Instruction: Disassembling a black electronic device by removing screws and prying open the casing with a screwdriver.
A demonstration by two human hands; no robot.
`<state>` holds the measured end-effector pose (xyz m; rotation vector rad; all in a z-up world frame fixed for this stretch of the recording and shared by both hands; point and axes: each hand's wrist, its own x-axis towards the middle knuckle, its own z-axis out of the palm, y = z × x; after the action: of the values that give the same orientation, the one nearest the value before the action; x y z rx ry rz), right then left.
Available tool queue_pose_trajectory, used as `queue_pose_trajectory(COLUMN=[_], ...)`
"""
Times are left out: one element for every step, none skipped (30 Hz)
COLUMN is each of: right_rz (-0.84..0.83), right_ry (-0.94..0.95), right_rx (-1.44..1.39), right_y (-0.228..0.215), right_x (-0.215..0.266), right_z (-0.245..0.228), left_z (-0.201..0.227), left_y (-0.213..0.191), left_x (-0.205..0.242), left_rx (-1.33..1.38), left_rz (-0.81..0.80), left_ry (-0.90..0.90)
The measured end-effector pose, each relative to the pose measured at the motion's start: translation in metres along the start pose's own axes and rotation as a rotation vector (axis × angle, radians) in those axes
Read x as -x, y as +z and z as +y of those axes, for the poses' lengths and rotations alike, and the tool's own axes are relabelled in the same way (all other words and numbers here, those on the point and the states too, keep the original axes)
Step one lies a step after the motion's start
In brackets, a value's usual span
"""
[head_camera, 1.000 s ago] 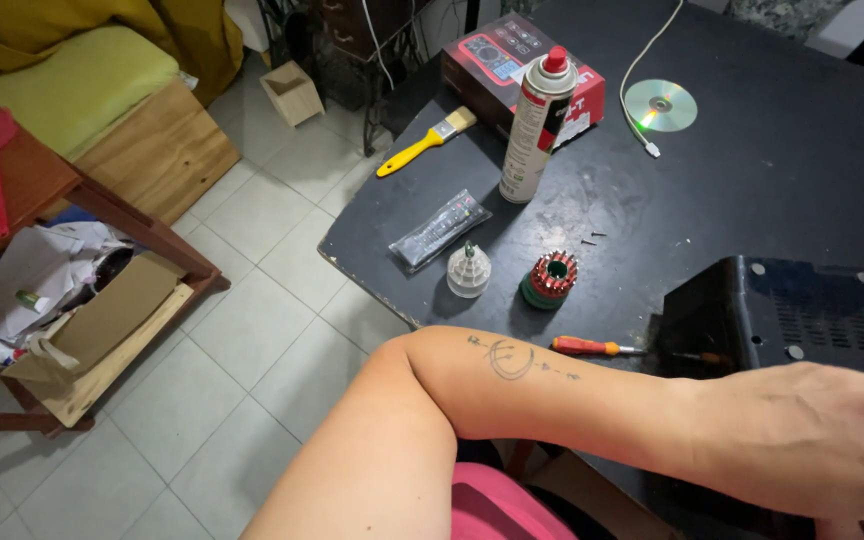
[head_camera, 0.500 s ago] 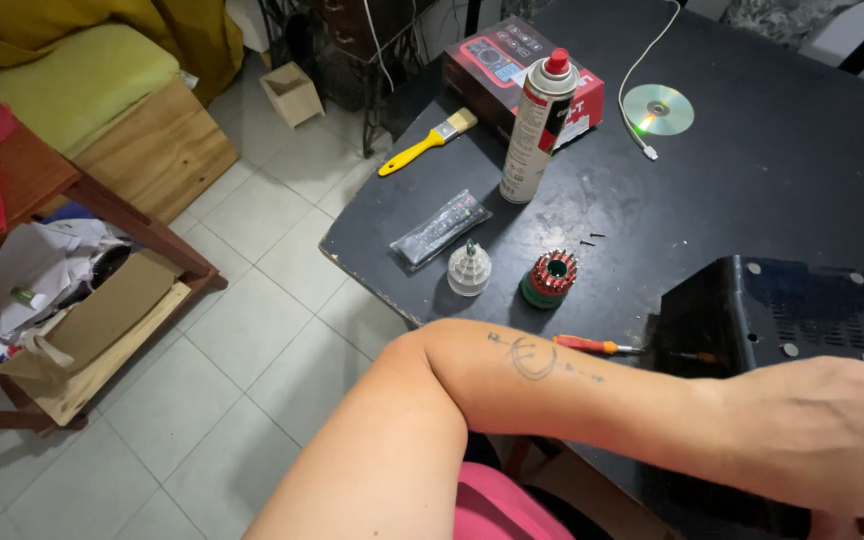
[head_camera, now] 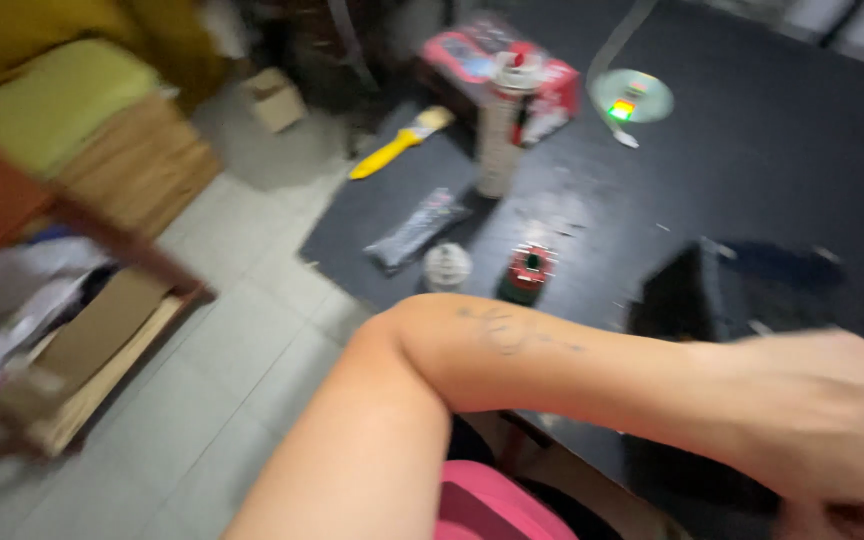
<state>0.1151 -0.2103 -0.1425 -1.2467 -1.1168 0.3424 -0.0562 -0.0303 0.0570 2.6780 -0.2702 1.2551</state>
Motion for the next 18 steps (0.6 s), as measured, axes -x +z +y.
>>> queue_pose_trajectory(right_rz=[0.034, 0.087, 0.140, 0.193, 0.246, 0.297, 0.330, 0.350, 0.389, 0.373, 0.355, 0.375, 0.327, 0.272, 0.286, 0.226, 0.165, 0.162], right_ry=[0.009, 0.028, 0.047, 0.064, 0.080, 0.098, 0.012, -0.082, -0.072, -0.106, -0.137, -0.127, -0.120, -0.113, -0.104, -0.058, -0.012, -0.008], right_rx=[0.024, 0.045, 0.065, 0.103, 0.141, 0.187, 0.140, 0.082, 0.117, 0.187, 0.259, 0.274, 0.303, 0.325, 0.334, 0.341, 0.347, 0.347], right_y=[0.020, 0.029, 0.040, 0.051, 0.065, 0.069, 0.076, 0.085, 0.075, 0.069, 0.064, 0.056, 0.049, 0.043, 0.040, 0.036, 0.033, 0.033], right_x=[-0.009, -0.009, -0.020, -0.031, -0.041, -0.040, -0.041, -0.046, -0.042, -0.040, -0.038, -0.037, -0.037, -0.036, -0.032, -0.028, -0.024, -0.022], right_z=[-0.018, -0.038, -0.045, -0.060, -0.080, -0.095, -0.109, -0.119, -0.116, -0.111, -0.107, -0.103, -0.100, -0.096, -0.090, -0.085, -0.080, -0.078], left_z=[0.011, 0.025, 0.033, 0.038, 0.038, 0.039, 0.039, 0.038, 0.038, 0.036, 0.034, 0.032, 0.031, 0.029, 0.030, 0.031, 0.033, 0.034], left_y=[-0.020, -0.031, -0.040, -0.052, -0.067, -0.064, -0.062, -0.061, -0.063, -0.067, -0.073, -0.069, -0.067, -0.066, -0.068, -0.071, -0.074, -0.077], left_x=[-0.004, -0.013, -0.022, -0.029, -0.033, -0.028, -0.023, -0.017, -0.018, -0.016, -0.015, -0.008, -0.001, 0.008, 0.005, 0.002, 0.000, -0.005], left_rx=[-0.007, -0.009, 0.030, 0.017, -0.002, 0.051, -0.063, -0.189, -0.149, -0.089, -0.030, -0.012, -0.029, -0.049, -0.035, -0.054, -0.071, -0.069], left_rz=[-0.184, -0.394, -0.417, -0.499, -0.587, -0.602, -0.517, -0.425, -0.436, -0.505, -0.578, -0.591, -0.461, -0.329, -0.338, -0.264, -0.190, -0.191], left_ry=[-0.236, -0.456, -0.416, -0.534, -0.646, -0.599, -0.591, -0.592, -0.558, -0.626, -0.692, -0.673, -0.615, -0.563, -0.553, -0.500, -0.448, -0.452])
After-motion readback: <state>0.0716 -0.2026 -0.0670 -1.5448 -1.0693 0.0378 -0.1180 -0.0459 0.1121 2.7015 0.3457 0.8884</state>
